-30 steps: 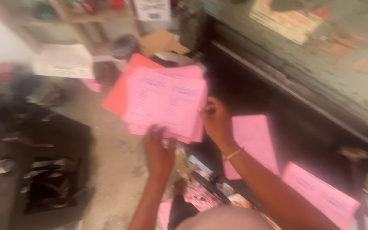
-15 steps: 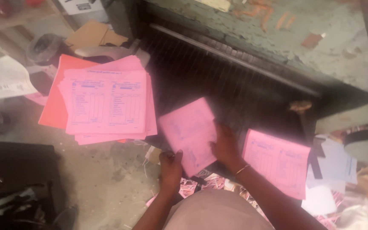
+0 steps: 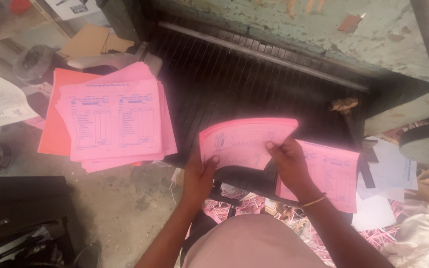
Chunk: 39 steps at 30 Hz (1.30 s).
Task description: The person repeatedly picks up pink printed sheets from a stack, separates them, and places them into two piles on a metal surface. The person handles the sheets one by one or in small groups, moving them between the source stack and the two destination piles.
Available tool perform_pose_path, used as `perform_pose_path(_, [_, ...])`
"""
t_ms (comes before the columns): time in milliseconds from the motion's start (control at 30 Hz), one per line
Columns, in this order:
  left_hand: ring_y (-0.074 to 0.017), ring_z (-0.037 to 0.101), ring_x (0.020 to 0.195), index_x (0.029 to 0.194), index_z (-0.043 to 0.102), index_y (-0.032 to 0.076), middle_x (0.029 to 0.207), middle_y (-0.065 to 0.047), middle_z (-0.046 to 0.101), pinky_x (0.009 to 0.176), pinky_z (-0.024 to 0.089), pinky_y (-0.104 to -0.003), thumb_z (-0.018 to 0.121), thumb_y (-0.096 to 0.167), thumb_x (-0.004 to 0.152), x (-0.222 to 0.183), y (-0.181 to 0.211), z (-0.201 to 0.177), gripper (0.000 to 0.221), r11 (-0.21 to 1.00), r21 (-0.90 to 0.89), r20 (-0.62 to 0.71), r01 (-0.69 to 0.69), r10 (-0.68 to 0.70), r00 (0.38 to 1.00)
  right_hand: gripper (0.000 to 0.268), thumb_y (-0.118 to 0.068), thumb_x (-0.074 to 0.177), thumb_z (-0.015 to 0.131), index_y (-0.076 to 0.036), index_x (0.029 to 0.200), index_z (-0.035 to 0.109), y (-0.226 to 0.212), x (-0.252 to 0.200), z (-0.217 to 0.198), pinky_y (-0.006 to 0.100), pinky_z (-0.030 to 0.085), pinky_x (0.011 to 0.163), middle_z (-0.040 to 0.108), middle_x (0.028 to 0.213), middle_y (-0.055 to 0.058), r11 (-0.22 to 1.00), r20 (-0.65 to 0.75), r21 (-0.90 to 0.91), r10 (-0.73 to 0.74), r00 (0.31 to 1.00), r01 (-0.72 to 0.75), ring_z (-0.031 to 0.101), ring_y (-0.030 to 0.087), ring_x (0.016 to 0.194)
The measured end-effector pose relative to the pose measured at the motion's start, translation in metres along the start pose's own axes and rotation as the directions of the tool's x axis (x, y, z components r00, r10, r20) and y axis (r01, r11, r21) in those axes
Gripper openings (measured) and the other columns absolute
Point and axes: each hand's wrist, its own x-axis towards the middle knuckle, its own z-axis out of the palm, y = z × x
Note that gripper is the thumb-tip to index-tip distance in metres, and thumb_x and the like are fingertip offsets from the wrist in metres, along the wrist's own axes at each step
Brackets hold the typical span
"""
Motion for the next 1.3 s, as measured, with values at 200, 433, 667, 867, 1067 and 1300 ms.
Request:
perform_pose_path(200, [-0.0164,0.063,0.099,0.113,0.055,0.001,0.112,-0.008,0.067,0.082,0.052,-0.032,0.066,0.001,0.088,0.028,0.002,0.017,0.027,0.931,-0.365,0.041,0.027,-0.013,0.999,0.026,-0.013,0.098,0.065,0.004,0.117,0.068,-0.007,0.0,0.014,0.031,0.054,0.087,0.074,0.108,0.007,1.0,-0.059,0.0,-0.001,0.998,0.001,0.068,0.014,0.099])
perform_pose_path(433, [-0.0265,0.067,0.106,0.122,0.061,-0.001,0.111,-0.016,0.071,0.092,0.053,-0.039,0.065,0.009,0.099,0.031,-0.052,0.019,0.026,0.996,-0.048,-0.091,-0.079,0.074,0.993,0.029,-0.013,0.094,0.064,0.002,0.118,0.07,0.059,0.014,0.007,0.032,0.054,0.086,0.073,0.11,0.015,0.89,-0.053,-0.454,-0.065,0.997,0.034,0.068,0.018,0.099])
perform_pose_path(667, [-0.0419,0.069,0.109,0.128,0.059,-0.002,0.115,-0.025,0.071,0.095,0.053,-0.046,0.067,0.015,0.09,0.035,-0.068,0.0,0.042,0.899,0.393,-0.036,0.191,-0.193,0.981,0.034,-0.017,0.094,0.062,0.001,0.123,0.061,0.08,0.02,-0.003,0.035,0.059,0.073,0.073,0.106,0.014,0.909,-0.096,-0.258,0.314,0.945,-0.328,0.07,0.023,0.084])
perform_pose_path(867, [-0.0465,0.059,0.116,0.132,0.057,-0.005,0.127,-0.031,0.059,0.097,0.048,-0.051,0.078,0.019,0.075,0.03,-0.043,0.034,0.065,0.657,0.715,0.083,-0.24,0.261,0.962,0.025,-0.007,0.09,0.062,0.005,0.111,0.068,0.053,0.026,-0.009,0.032,0.06,0.064,0.073,0.098,0.016,0.858,-0.078,-0.011,0.511,0.856,-0.513,0.069,0.023,0.075])
perform_pose_path(1067, [-0.0432,0.061,0.108,0.129,0.057,0.002,0.116,-0.023,0.058,0.09,0.051,-0.051,0.076,0.02,0.081,0.04,-0.021,0.081,0.055,0.8,0.492,0.532,-0.343,0.036,0.846,0.021,-0.017,0.091,0.061,-0.001,0.1,0.07,0.023,0.019,0.004,0.036,0.063,0.066,0.074,0.084,0.012,0.834,-0.203,-0.219,0.468,0.86,-0.506,0.076,0.024,0.075])
perform_pose_path(1300, [-0.0457,0.06,0.097,0.123,0.053,-0.001,0.108,-0.026,0.054,0.083,0.051,-0.053,0.075,0.029,0.08,0.047,-0.017,0.091,0.056,0.752,0.542,0.523,-0.377,0.049,0.851,0.026,-0.035,0.09,0.066,-0.01,0.088,0.075,0.021,0.002,0.01,0.045,0.055,0.068,0.072,0.076,0.012,0.39,-0.161,-0.912,-0.058,0.985,-0.126,0.071,0.033,0.075])
